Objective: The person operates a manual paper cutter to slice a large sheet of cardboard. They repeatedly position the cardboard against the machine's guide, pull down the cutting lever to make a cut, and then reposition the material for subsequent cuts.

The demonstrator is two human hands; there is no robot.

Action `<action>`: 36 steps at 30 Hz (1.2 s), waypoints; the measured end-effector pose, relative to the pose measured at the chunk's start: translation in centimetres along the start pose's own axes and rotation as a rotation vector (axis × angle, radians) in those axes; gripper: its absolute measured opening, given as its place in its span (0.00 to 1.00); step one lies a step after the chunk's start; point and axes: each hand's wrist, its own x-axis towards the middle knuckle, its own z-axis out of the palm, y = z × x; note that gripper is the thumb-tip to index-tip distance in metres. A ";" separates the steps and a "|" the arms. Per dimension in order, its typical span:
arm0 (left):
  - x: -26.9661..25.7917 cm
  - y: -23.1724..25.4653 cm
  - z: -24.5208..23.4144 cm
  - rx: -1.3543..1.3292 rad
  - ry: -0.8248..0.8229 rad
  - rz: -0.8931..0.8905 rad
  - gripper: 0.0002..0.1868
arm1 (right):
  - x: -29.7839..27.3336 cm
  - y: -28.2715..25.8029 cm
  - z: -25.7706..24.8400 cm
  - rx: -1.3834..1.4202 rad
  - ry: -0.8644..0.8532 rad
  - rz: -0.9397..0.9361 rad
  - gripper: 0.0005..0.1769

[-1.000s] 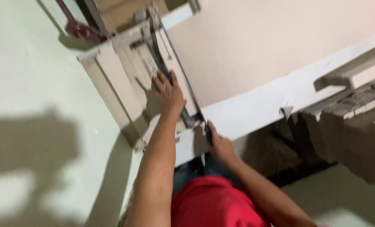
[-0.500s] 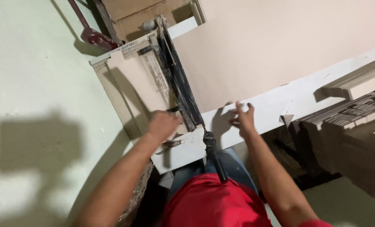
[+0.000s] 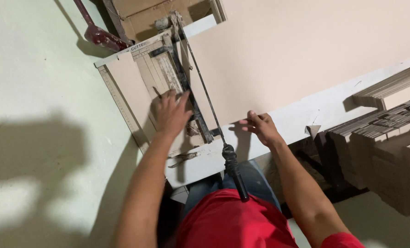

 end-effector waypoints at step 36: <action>4.3 3.1 10.4 0.132 0.097 0.291 0.31 | -17.0 -6.2 7.3 -1.130 -0.289 0.014 0.58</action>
